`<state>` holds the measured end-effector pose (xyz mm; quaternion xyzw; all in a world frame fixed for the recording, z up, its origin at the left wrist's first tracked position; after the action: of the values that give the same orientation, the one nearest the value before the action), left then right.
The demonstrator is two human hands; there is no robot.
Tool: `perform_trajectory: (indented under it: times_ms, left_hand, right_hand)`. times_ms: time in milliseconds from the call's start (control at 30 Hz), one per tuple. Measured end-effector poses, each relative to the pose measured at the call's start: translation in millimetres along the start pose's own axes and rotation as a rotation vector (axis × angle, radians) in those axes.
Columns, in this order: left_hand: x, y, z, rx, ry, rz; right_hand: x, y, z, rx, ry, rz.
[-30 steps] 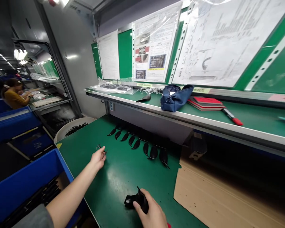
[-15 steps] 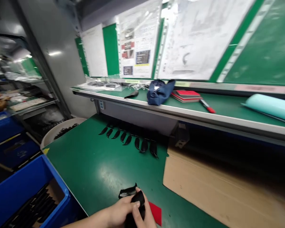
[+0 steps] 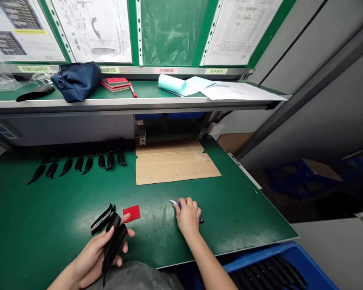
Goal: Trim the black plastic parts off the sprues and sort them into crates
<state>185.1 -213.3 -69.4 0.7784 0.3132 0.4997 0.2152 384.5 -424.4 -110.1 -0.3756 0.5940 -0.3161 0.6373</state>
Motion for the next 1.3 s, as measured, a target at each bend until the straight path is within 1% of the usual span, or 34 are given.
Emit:
perform_trajectory:
  times_ms: [67,133,233,300,333,400,433,500,600,700,800,967,1133,1300]
  left_hand:
    - [1,6.1,2,-0.033,-0.007,0.052]
    - [3,10.5,4,-0.056,-0.021,0.116]
    - [5,15.6,3,-0.068,-0.07,0.223]
    - [8,17.1,0,-0.05,-0.115,0.301]
    - [10,17.7,-3,-0.037,-0.131,0.331]
    - [14,20.2,-9,-0.025,-0.153,0.365]
    - [15,22.2,-12,-0.03,-0.163,0.367]
    - [15,26.9,-18,-0.055,-0.183,0.359]
    - [12,31.9,-26,-0.088,-0.215,0.337]
    - [10,32.8,-32,-0.098,-0.239,0.35]
    - [9,32.0,-34,-0.106,-0.251,0.4]
    - [11,33.5,-34,-0.119,-0.24,0.507]
    - [14,36.7,-32,-0.129,-0.242,0.681]
    - [15,36.4,-29,-0.159,-0.232,0.737]
  right_hand:
    - [-6,3,-5,-0.038,-0.046,0.06]
    - [-24,6,-15,-0.13,-0.119,0.142]
    - [-68,-1,-41,-0.305,-0.264,0.248]
    - [-107,-13,-63,-0.399,-0.429,0.286]
    - [-127,-21,-76,-0.43,-0.55,0.288]
    - [-158,-35,-96,-0.439,-0.737,0.247]
    - [-168,-39,-102,-0.428,-0.799,0.201]
    - [-180,-40,-108,-0.39,-0.861,0.086]
    - [-188,-35,-111,-0.323,-0.934,-0.052]
    - [-191,-27,-112,-0.295,-0.98,-0.128]
    - [-192,-23,-114,-0.284,-1.017,-0.166]
    - [-194,-21,-115,-0.256,-1.058,-0.195]
    - [-190,-18,-115,-0.285,-1.086,-0.187]
    - [-185,-8,-117,-0.358,-1.085,-0.214]
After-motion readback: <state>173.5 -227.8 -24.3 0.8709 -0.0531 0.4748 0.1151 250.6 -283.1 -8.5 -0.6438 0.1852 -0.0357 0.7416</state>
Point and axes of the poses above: each hand's wrist, its own z-axis towards the middle knuckle, its own y-axis out of the palm, x = y × z, the point moved 9 cm from there along z, towards the middle knuckle, and after that the axes turned 7 degrees about y, right-handed, at the moved point
